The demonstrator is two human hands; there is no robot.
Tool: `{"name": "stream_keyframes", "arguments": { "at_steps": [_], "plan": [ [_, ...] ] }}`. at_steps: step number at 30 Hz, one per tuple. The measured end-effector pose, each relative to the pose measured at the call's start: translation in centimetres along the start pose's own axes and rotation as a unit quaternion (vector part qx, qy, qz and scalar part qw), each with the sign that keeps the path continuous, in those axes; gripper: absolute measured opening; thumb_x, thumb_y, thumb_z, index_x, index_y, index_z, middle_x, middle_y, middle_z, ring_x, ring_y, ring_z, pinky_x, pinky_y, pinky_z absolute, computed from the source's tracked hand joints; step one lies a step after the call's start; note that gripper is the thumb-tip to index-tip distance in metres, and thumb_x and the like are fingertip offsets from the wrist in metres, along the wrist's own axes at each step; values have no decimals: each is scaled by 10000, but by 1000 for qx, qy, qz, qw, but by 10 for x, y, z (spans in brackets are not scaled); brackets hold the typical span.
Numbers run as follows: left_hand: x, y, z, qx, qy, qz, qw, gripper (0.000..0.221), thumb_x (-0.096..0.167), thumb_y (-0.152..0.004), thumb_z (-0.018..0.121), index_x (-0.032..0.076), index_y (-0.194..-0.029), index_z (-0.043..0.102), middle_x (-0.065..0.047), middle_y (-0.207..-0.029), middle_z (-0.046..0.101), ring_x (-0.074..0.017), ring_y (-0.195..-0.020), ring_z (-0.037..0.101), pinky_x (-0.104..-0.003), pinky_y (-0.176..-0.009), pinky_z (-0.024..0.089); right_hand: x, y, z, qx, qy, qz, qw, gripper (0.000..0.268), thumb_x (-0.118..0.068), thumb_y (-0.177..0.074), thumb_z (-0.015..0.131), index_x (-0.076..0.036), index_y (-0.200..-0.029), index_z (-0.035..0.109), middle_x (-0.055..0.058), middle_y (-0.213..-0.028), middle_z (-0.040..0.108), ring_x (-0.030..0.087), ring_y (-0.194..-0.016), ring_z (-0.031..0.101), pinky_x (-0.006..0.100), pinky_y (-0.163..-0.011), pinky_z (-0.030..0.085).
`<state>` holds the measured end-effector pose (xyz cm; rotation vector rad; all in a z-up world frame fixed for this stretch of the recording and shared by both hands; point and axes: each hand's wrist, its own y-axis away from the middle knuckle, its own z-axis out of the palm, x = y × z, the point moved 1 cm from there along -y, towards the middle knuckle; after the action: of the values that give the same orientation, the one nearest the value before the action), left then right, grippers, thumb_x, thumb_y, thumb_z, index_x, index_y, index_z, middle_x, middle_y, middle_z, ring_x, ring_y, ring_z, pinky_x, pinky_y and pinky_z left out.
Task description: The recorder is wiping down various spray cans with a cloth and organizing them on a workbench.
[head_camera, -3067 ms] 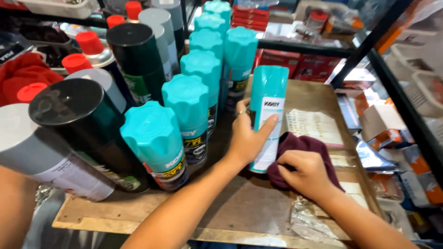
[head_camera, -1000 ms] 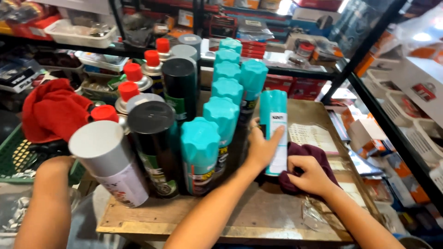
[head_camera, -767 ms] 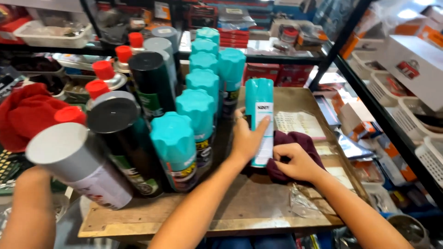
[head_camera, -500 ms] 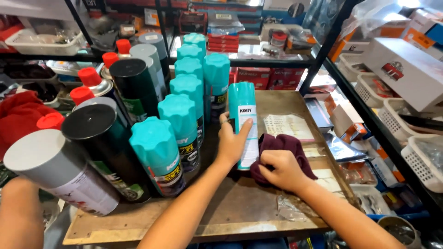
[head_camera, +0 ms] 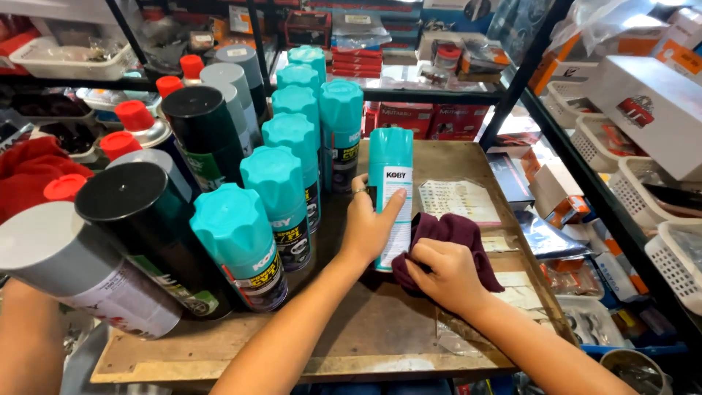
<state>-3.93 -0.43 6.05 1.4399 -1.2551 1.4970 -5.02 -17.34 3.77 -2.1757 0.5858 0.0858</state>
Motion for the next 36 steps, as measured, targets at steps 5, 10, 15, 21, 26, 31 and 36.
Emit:
{"name": "stream_keyframes", "arguments": {
  "at_steps": [5,10,15,21,26,31,36],
  "plan": [
    [3,0,-3,-11,2,7,1000,687,448,-869,684,52,-1350,396,-316,-1225,656,-481,-1234,593,-572,-1019,501,1,-1,2,2,-4,44,999,304,-151,-858,752,-157,-656,524,32,-559,510,306,-535,626,325,-500,502],
    [4,-3,0,-42,-14,19,999,698,436,-843,708,68,-1352,404,-303,-1226,657,-473,-1233,593,-571,-1024,501,19,-2,6,0,-73,77,994,233,-58,-823,731,-110,-684,550,82,-579,542,367,-562,611,353,-525,508],
    [3,-2,-5,-49,-2,33,998,714,462,-844,697,70,-1358,394,-310,-1220,651,-480,-1236,585,-567,-1029,497,23,0,8,-46,-149,31,987,250,-144,-832,777,-114,-699,568,58,-586,537,331,-518,562,332,-506,499],
    [-12,-12,-3,-52,-6,34,998,733,492,-841,700,73,-1357,391,-308,-1196,665,-480,-1217,601,-574,-1025,494,21,5,9,-65,-142,17,988,259,-185,-820,813,-110,-700,596,80,-589,551,339,-518,595,371,-503,497],
    [-20,-14,-2,-20,12,28,999,705,492,-849,698,57,-1323,410,-330,-1222,648,-500,-1230,588,-575,-1034,491,15,5,9,-3,-21,-47,999,256,-193,-887,783,-124,-717,605,53,-615,548,321,-532,595,382,-491,476],
    [-33,-20,-2,13,29,-6,999,706,501,-847,703,57,-1316,417,-310,-1237,654,-476,-1249,589,-562,-1054,484,11,3,11,19,19,-56,998,250,-161,-895,798,-113,-733,613,51,-630,552,314,-546,600,374,-516,483],
    [-36,-22,0,27,44,-21,998,708,517,-831,728,78,-1304,438,-271,-1241,668,-446,-1252,601,-545,-1053,493,30,6,11,50,33,-37,998,243,-109,-901,808,-107,-747,620,68,-636,551,347,-562,595,399,-506,465]
  ]
}}
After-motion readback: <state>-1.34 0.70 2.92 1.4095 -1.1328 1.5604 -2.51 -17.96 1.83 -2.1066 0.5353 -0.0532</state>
